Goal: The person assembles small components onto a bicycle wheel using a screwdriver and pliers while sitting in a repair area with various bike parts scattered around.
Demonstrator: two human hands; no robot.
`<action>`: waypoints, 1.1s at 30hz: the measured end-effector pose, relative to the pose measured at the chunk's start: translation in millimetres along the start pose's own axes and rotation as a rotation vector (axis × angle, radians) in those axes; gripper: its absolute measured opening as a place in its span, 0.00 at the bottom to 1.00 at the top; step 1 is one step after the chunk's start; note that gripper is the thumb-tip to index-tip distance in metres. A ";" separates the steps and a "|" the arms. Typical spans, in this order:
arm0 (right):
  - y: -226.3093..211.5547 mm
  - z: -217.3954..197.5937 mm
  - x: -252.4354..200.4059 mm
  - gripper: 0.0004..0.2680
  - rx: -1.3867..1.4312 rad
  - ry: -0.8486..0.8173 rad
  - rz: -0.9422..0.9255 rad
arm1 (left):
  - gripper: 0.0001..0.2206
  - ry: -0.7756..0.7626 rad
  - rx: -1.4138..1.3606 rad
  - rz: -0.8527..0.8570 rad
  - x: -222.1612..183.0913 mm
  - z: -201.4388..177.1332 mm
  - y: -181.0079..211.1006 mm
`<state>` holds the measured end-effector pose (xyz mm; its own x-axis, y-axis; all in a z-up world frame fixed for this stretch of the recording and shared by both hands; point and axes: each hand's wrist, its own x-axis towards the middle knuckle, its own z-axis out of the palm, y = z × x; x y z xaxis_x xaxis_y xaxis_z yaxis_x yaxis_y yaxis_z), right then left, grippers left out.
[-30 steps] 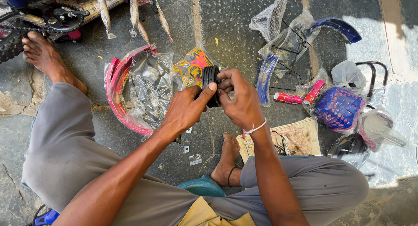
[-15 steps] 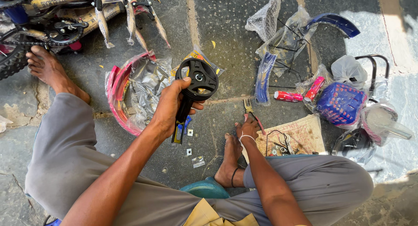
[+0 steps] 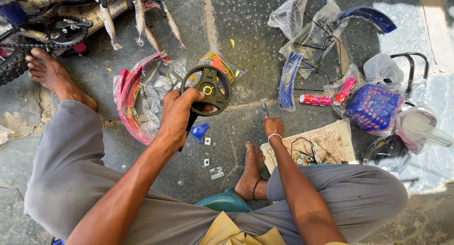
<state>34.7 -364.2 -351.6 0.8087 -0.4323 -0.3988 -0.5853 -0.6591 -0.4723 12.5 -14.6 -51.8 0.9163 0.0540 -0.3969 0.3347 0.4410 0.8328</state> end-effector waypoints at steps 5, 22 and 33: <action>-93.1 -75.3 -44.2 0.14 0.882 -0.507 -0.072 | 0.13 0.051 0.044 0.048 -2.0 1.5 4.6; -158.3 -196.6 -232.3 0.10 1.019 -1.297 -0.204 | 0.10 0.296 1.131 0.842 -24.8 -10.8 4.4; -168.8 -179.5 -233.9 0.14 0.834 -1.092 -0.222 | 0.11 0.196 0.874 0.605 -23.0 -3.1 3.8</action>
<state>-45.1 -262.3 -37.5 0.6603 0.5803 -0.4767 -0.6261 0.0750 -0.7761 -8.0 -11.3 -40.7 0.9571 0.2251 0.1826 -0.0492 -0.4946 0.8677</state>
